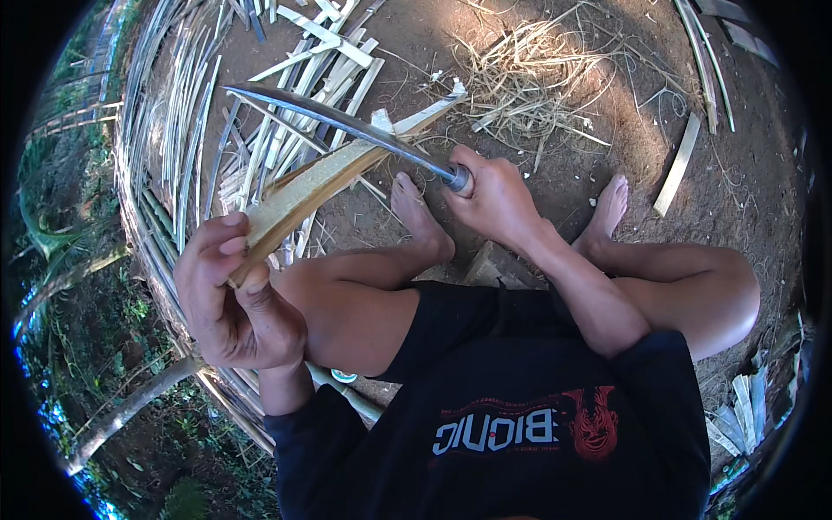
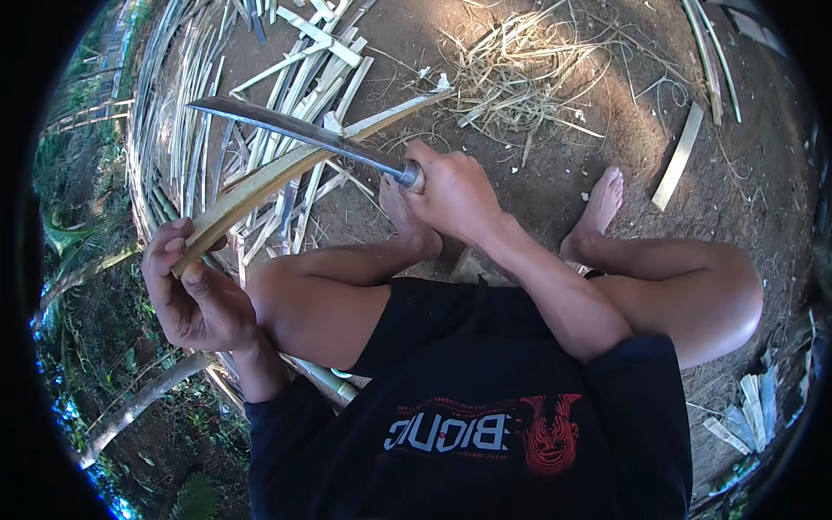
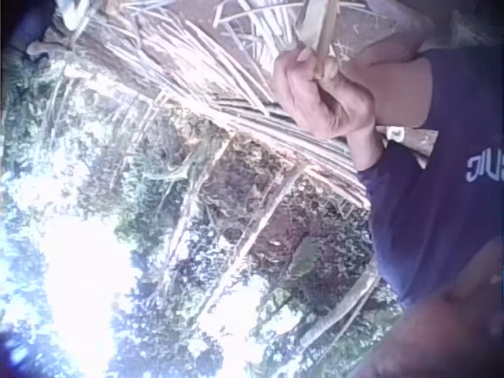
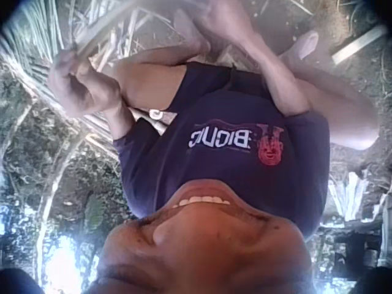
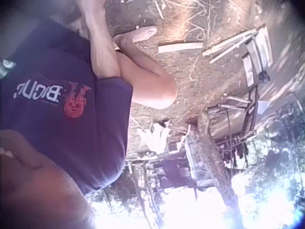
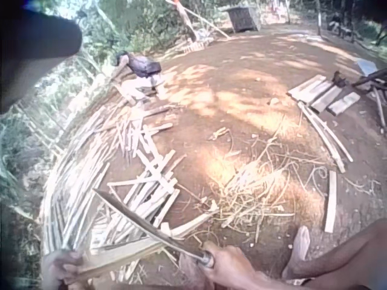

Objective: The person sits on the ground and uses a knife to shave thin strips of bamboo. They hold the bamboo piece in one hand and use the knife to peel away the outer layers, creating a pile of shavings on the ground.

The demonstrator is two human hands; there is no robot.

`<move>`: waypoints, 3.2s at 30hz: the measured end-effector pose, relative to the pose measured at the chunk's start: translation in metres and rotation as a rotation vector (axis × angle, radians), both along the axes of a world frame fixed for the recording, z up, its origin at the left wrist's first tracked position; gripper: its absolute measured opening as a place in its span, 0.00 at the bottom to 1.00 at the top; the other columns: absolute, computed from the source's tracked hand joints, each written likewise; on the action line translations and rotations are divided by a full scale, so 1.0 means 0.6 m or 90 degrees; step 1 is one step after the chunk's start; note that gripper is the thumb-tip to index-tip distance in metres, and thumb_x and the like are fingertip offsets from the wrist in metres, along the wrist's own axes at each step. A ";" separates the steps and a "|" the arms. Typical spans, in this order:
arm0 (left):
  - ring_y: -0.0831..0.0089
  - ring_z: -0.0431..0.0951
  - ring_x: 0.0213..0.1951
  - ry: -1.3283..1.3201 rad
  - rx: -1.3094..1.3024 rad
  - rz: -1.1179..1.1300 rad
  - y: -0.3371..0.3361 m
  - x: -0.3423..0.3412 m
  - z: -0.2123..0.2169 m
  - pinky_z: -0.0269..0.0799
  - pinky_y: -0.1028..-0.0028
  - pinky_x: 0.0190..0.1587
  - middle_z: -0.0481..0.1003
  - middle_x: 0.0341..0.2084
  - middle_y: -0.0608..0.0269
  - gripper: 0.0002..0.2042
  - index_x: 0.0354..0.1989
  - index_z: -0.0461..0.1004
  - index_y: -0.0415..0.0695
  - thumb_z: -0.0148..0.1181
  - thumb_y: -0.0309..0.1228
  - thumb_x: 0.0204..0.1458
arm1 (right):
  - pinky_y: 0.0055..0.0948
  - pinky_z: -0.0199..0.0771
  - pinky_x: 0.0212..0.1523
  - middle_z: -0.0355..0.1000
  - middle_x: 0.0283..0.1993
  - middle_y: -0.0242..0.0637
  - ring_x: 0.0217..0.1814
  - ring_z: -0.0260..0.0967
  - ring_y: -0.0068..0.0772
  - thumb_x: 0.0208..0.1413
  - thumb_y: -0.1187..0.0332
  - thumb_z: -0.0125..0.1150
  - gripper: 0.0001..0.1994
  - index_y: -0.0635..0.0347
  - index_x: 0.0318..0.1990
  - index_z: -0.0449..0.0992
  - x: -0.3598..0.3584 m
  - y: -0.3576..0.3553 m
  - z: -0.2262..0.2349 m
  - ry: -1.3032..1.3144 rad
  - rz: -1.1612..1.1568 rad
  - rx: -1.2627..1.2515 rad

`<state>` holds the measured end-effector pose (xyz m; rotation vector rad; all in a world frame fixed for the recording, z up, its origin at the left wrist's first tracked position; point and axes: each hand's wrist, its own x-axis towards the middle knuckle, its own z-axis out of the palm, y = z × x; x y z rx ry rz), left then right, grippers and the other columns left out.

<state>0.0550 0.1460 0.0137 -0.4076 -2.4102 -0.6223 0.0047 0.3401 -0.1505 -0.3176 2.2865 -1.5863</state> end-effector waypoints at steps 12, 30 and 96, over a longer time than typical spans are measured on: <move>0.59 0.74 0.45 0.027 0.077 0.009 -0.043 0.008 -0.029 0.72 0.62 0.49 0.73 0.40 0.46 0.15 0.43 0.70 0.35 0.58 0.36 0.58 | 0.43 0.74 0.26 0.72 0.21 0.51 0.21 0.74 0.44 0.54 0.70 0.52 0.08 0.67 0.36 0.73 -0.013 0.024 -0.126 -0.167 -0.027 0.099; 0.57 0.69 0.55 0.023 0.230 0.134 -0.128 0.025 -0.038 0.66 0.61 0.57 0.71 0.49 0.46 0.14 0.48 0.70 0.40 0.53 0.36 0.61 | 0.45 0.76 0.28 0.73 0.21 0.49 0.23 0.75 0.47 0.51 0.71 0.56 0.06 0.61 0.35 0.74 -0.028 -0.021 -0.237 -0.019 -0.005 0.089; 0.82 0.52 0.07 0.150 0.788 -0.228 -0.139 -0.165 -0.123 0.54 0.82 0.12 0.52 0.05 0.73 0.20 0.15 0.53 0.52 0.45 0.36 0.62 | 0.43 0.77 0.27 0.73 0.22 0.54 0.25 0.76 0.44 0.50 0.70 0.56 0.08 0.63 0.36 0.74 -0.131 -0.023 -0.314 -0.289 0.021 0.192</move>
